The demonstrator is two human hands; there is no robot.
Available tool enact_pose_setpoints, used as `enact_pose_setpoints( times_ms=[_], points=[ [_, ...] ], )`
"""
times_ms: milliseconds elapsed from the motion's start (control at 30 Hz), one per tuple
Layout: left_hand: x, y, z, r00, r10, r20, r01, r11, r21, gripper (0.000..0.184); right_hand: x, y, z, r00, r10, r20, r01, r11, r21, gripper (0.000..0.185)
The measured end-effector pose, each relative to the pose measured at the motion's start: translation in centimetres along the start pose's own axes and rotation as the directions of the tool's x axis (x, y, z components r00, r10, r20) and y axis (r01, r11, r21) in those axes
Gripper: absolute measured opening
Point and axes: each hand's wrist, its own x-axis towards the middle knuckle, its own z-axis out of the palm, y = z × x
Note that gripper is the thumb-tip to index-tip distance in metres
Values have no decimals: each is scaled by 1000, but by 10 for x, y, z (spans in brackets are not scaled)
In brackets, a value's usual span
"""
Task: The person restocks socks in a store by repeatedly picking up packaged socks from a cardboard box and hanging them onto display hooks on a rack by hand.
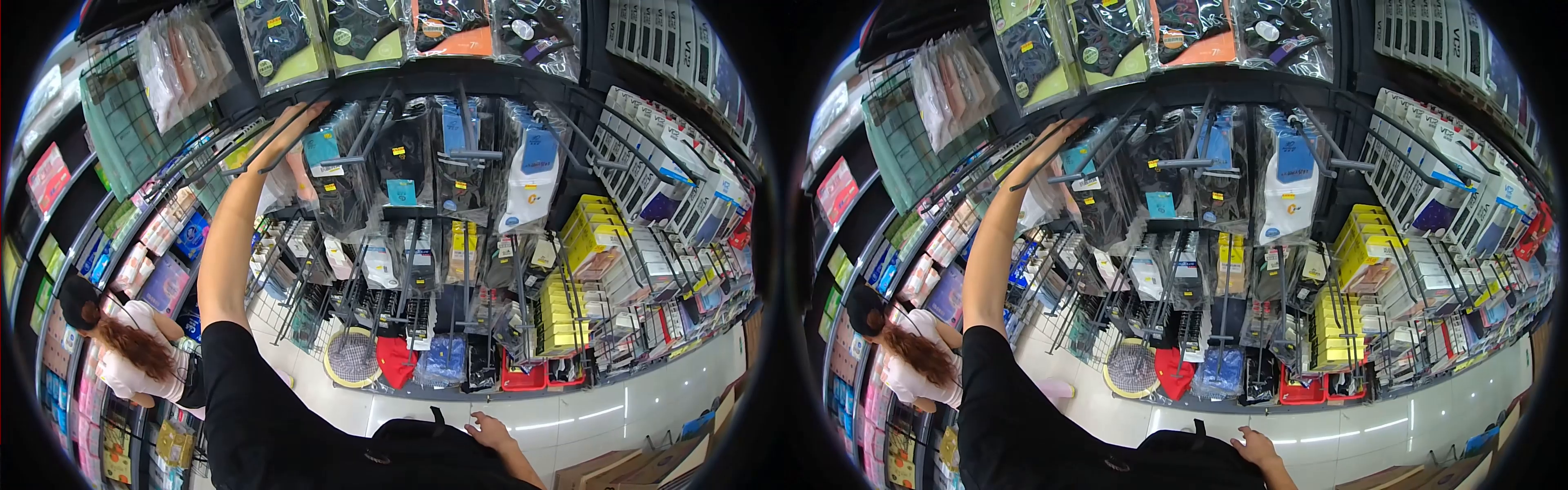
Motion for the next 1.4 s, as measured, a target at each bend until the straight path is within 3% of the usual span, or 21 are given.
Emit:
enact_pose_setpoints(
  times_ms=[200, 267, 800, 900, 1133, 1400],
  points=[
    [-4, 7, -4, 999, -38, -13, 40, 982, 185, 49, -2, 7, 9, 999, -22, -39, 22, 1000, 6, 56],
    [-15, 27, -1, 1000, -15, -26, 17, 997, 80, 50, -2, 7, 12, 998, -26, -53, 26, 1000, 11, 57],
    [-18, 42, 0, 994, -75, 73, 74, 997, 11, 68, -9, -10, 5, 1000, -21, -20, 21, 1000, 4, 54],
    [-21, 46, 0, 1000, 10, -6, -9, 990, 137, 59, -8, -14, 3, 1000, 9, 6, -9, 1000, -2, 54],
    [-38, 59, -1, 999, 32, -20, -29, 990, 140, 57, 1, -14, 17, 999, -6, 39, 8, 999, -47, 56],
    [-32, 26, -8, 997, 76, -16, -73, 987, 140, 51, 15, -26, 23, 999, -42, 26, 43, 998, -50, 56]
  ],
)
